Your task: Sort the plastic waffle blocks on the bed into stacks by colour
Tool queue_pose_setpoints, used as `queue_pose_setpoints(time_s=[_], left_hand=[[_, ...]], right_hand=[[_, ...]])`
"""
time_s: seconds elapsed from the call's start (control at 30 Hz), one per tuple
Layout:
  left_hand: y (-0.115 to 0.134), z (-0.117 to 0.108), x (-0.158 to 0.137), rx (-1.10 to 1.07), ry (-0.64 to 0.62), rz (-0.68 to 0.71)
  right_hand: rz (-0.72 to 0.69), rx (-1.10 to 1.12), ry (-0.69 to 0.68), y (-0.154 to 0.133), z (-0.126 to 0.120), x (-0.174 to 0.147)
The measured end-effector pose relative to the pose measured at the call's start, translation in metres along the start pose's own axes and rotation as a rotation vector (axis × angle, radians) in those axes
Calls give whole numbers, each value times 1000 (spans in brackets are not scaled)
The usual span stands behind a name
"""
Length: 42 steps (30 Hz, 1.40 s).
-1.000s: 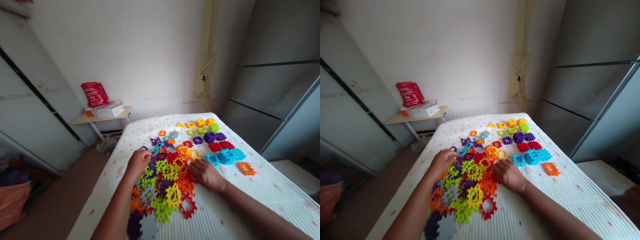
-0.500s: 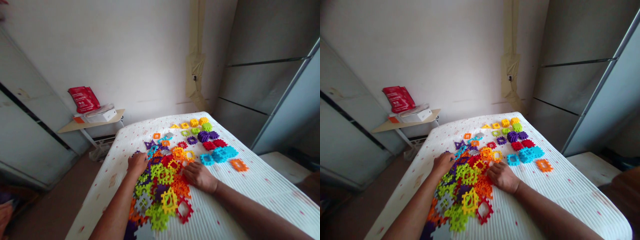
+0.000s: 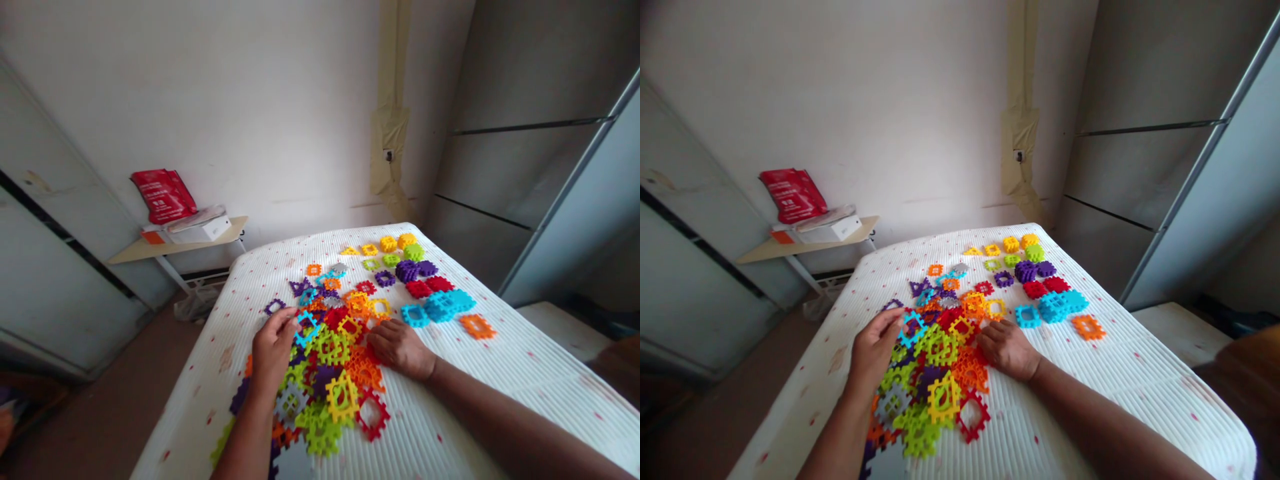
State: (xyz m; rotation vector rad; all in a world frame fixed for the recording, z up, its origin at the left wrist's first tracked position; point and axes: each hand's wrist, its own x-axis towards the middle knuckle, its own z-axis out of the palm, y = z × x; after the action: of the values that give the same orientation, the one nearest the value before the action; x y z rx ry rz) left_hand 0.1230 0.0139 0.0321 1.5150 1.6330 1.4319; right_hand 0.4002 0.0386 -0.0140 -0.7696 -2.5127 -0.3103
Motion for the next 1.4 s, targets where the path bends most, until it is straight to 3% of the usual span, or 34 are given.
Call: queue_pose_setpoints(time_s=[0.33, 0.67, 0.97, 1.13, 1.3, 1.4], left_hand=[[9, 9, -13, -181, -117, -98], [8, 8, -16, -303, -233, -143], [10, 11, -20, -370, -336, -177], [3, 7, -18, -306, -262, -143], [-7, 1, -9, -200, -148, -129], [-10, 2, -8, -182, -124, -105]], right_hand=[[94, 196, 96, -15, -12, 29], [6, 99, -121, -59, -22, 92], [12, 28, -167, -64, -28, 91], [51, 25, -260, -29, -51, 73], [244, -85, -401, 36, -89, 38], [343, -157, -531, 59, -99, 24]])
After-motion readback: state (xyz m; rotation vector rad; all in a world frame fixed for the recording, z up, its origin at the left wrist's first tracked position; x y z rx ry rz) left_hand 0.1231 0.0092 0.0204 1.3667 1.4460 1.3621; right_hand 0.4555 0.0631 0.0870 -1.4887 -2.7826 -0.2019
